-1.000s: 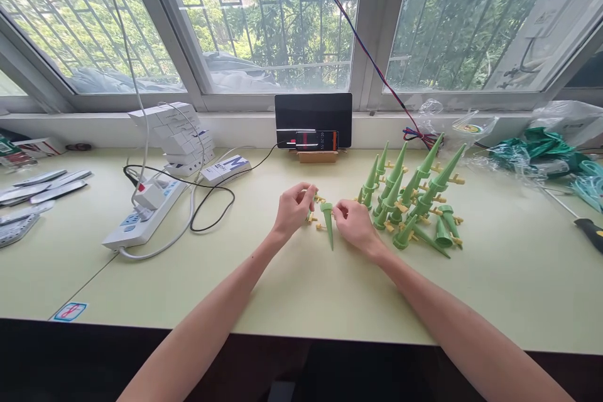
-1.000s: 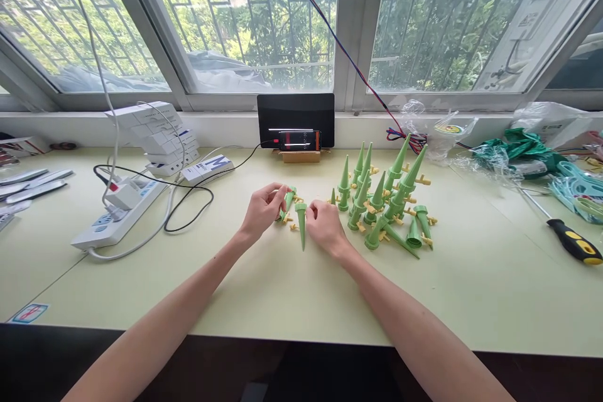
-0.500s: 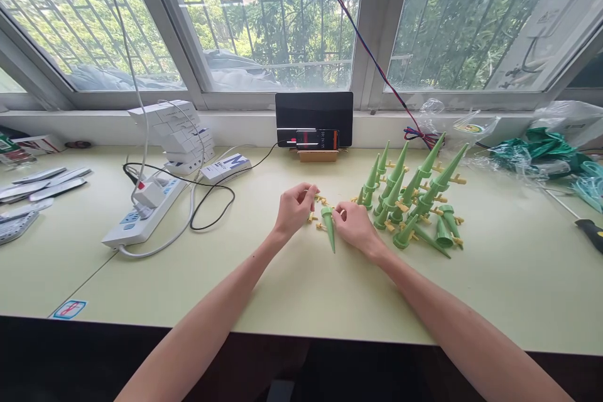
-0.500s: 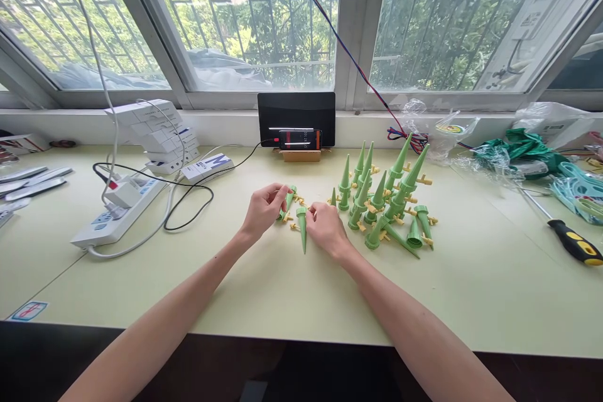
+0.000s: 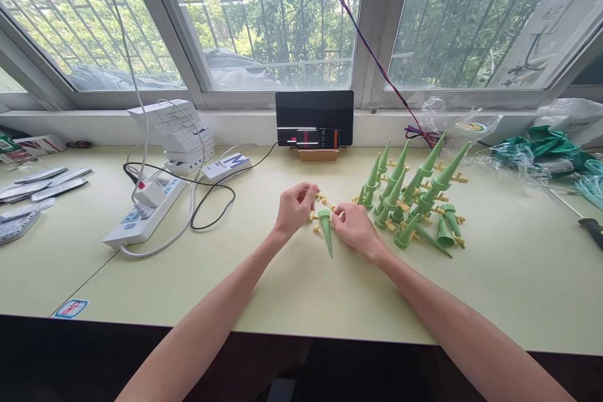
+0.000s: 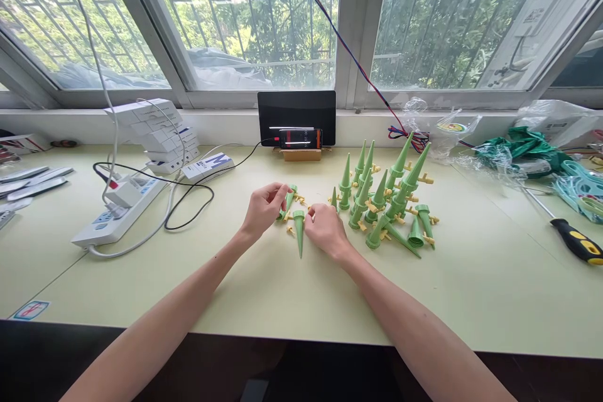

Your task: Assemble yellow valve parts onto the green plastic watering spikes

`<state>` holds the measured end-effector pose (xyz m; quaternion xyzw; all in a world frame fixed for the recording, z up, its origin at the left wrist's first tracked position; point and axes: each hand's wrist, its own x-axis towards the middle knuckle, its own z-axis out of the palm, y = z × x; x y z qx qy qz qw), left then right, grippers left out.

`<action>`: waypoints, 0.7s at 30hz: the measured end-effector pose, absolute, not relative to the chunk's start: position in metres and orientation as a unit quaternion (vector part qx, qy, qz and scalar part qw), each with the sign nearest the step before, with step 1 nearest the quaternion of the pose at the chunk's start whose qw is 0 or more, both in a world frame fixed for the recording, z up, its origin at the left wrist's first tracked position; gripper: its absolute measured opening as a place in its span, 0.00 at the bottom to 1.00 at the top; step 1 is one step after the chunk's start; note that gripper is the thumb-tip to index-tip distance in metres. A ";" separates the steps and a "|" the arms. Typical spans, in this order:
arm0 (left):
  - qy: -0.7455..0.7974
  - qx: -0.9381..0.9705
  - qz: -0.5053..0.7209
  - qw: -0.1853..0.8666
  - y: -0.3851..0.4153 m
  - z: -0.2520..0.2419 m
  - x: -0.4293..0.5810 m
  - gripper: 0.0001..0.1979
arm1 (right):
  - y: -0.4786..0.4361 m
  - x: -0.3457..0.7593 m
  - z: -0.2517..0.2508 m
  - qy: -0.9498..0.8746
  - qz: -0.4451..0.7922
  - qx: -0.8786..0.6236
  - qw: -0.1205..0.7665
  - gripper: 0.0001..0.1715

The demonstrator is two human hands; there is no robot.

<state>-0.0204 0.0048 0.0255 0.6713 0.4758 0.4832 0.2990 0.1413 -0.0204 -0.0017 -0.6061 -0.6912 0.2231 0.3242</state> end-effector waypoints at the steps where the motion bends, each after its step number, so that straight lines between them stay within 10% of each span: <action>1: 0.476 0.672 0.483 0.299 0.005 0.025 -0.020 0.17 | -0.020 0.141 -0.002 -0.689 0.217 -0.605 0.336 0.08; 10: 0.470 0.676 0.488 0.290 0.004 0.026 -0.020 0.17 | -0.025 0.136 0.002 -0.725 0.186 -0.506 0.429 0.10; 21: 0.467 0.679 0.490 0.284 0.004 0.023 -0.019 0.16 | -0.042 0.121 0.002 -0.855 0.164 -0.396 0.291 0.10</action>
